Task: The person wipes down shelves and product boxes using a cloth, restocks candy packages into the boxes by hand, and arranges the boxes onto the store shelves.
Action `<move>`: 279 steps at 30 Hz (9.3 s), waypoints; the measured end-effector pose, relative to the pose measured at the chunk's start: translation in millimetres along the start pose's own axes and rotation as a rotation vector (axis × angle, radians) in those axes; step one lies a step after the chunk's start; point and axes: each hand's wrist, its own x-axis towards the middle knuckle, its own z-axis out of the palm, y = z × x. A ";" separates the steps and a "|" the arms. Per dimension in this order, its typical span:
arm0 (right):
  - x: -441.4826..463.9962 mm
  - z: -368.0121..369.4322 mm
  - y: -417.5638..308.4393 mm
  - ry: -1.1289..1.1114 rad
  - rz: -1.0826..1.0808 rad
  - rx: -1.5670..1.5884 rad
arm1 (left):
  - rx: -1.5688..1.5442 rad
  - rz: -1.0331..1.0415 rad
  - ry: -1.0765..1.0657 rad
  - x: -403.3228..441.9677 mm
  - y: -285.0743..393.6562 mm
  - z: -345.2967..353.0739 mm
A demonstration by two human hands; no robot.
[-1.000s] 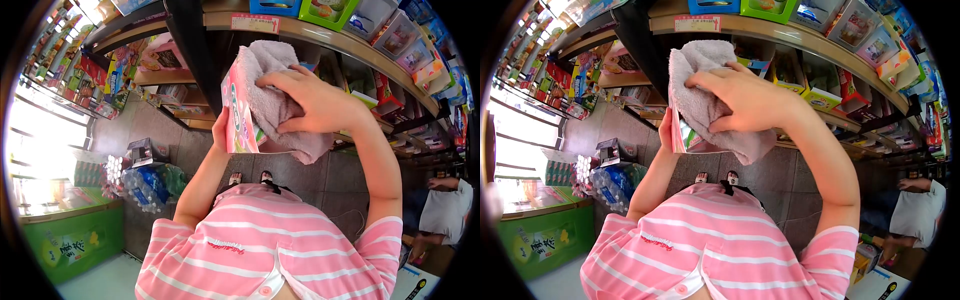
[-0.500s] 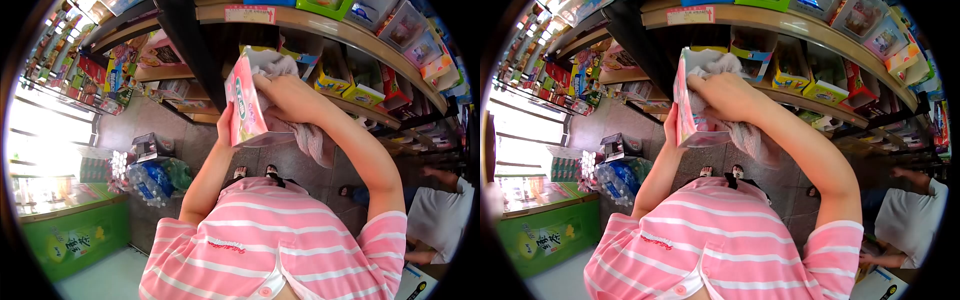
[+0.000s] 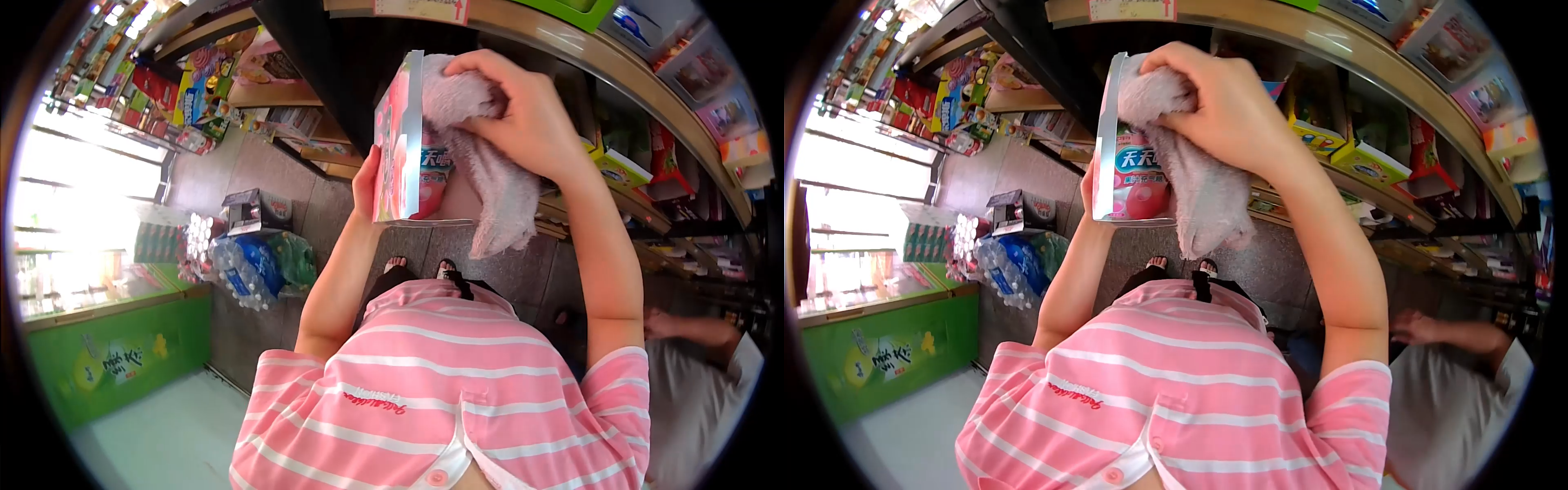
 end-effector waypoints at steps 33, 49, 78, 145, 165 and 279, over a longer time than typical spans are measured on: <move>105.4 85.1 21.3 -0.165 0.133 0.676 | 0.091 0.283 0.405 -61.8 143.8 -49.3; 121.0 88.9 3.6 -0.299 -0.471 0.451 | 0.306 0.635 0.411 -68.3 92.3 -47.8; 70.4 17.2 37.0 -0.080 -0.244 0.729 | 0.298 0.674 0.270 -6.4 10.6 56.2; 24.0 18.2 -39.3 -0.694 0.190 -0.503 | 0.146 -0.170 -0.040 56.5 18.7 12.2; -5.2 -7.6 -22.8 0.606 0.108 0.584 | 0.114 -0.091 -0.044 48.5 25.6 38.4; 144.2 68.9 -52.3 0.692 -0.216 -0.366 | 0.690 0.425 0.384 -100.8 149.1 126.3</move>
